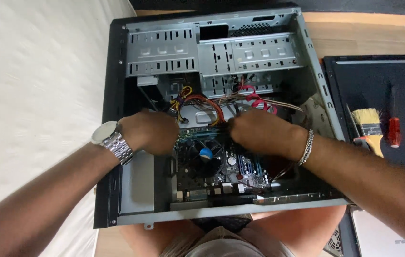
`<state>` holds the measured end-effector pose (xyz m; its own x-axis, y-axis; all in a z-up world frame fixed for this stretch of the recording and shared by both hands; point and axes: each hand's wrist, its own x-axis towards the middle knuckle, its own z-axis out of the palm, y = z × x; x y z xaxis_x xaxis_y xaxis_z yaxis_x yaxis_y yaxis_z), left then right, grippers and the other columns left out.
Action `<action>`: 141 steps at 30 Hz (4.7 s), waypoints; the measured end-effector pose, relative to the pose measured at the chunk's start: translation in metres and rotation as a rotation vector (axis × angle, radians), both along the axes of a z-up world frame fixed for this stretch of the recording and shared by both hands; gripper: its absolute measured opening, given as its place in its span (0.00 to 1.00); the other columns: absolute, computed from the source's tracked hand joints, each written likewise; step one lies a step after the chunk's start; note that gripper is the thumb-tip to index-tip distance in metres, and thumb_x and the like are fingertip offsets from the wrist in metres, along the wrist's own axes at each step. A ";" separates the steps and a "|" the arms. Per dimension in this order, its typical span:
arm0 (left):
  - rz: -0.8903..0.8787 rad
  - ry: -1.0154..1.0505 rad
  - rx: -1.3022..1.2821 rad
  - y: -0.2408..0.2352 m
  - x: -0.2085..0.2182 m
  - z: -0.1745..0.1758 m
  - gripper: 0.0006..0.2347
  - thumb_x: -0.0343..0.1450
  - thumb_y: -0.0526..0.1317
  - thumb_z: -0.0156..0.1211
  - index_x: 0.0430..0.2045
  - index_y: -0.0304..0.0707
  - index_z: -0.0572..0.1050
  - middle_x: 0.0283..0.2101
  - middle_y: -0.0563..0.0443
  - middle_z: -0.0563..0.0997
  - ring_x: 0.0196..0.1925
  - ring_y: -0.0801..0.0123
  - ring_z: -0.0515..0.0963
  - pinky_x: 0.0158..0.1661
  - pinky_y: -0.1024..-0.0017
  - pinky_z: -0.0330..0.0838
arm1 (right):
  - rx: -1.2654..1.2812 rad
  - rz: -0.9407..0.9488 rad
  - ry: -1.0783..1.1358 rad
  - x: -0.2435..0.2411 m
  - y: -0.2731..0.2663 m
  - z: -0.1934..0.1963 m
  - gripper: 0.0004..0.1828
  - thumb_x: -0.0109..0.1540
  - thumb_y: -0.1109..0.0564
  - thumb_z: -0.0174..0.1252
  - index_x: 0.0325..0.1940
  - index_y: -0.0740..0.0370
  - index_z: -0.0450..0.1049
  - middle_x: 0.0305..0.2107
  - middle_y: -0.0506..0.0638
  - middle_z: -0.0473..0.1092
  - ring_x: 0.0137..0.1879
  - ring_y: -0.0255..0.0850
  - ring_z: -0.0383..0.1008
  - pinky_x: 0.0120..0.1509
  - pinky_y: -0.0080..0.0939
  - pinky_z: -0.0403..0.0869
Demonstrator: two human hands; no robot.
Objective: The person disconnects various internal cables from the motherboard and power supply inside an open computer case. They then remove a green expansion card, use a brush to clean dust from it, and place the card into a drive bay.
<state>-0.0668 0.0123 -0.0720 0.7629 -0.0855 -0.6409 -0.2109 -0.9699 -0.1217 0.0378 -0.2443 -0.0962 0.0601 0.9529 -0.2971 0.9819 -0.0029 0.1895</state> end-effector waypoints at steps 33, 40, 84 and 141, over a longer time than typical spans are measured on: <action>-0.225 -0.819 -0.848 -0.049 0.034 0.102 0.17 0.73 0.30 0.60 0.13 0.42 0.63 0.15 0.58 0.64 0.17 0.72 0.64 0.22 0.66 0.66 | 1.218 -0.154 0.404 -0.004 -0.019 0.102 0.11 0.69 0.65 0.72 0.42 0.63 0.74 0.33 0.53 0.74 0.29 0.48 0.76 0.31 0.41 0.73; -0.166 -0.910 -1.355 -0.057 0.026 0.094 0.21 0.75 0.41 0.73 0.57 0.26 0.72 0.48 0.34 0.84 0.43 0.57 0.88 0.44 0.64 0.86 | 1.314 -0.505 1.128 -0.011 -0.037 0.086 0.06 0.74 0.63 0.61 0.45 0.68 0.80 0.24 0.57 0.78 0.24 0.39 0.79 0.29 0.35 0.79; -0.534 -1.332 -0.250 -0.086 0.012 0.062 0.37 0.79 0.43 0.71 0.83 0.40 0.55 0.78 0.38 0.70 0.79 0.54 0.70 0.71 0.49 0.68 | 1.317 -0.531 0.926 -0.004 -0.041 0.059 0.08 0.72 0.71 0.64 0.50 0.62 0.82 0.42 0.50 0.82 0.36 0.33 0.79 0.40 0.32 0.82; -0.060 0.160 -2.106 -0.083 0.014 0.059 0.55 0.66 0.38 0.84 0.86 0.44 0.45 0.80 0.42 0.63 0.83 0.52 0.66 0.82 0.46 0.66 | 1.834 -0.527 0.484 -0.115 -0.145 0.088 0.27 0.58 0.56 0.78 0.54 0.60 0.70 0.38 0.54 0.78 0.35 0.36 0.82 0.42 0.33 0.85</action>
<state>-0.0526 -0.0710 -0.0131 0.6939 -0.6079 0.3860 -0.1343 0.4174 0.8987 -0.0774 -0.3889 -0.0086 0.6226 -0.0023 0.7825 0.7776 -0.1096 -0.6191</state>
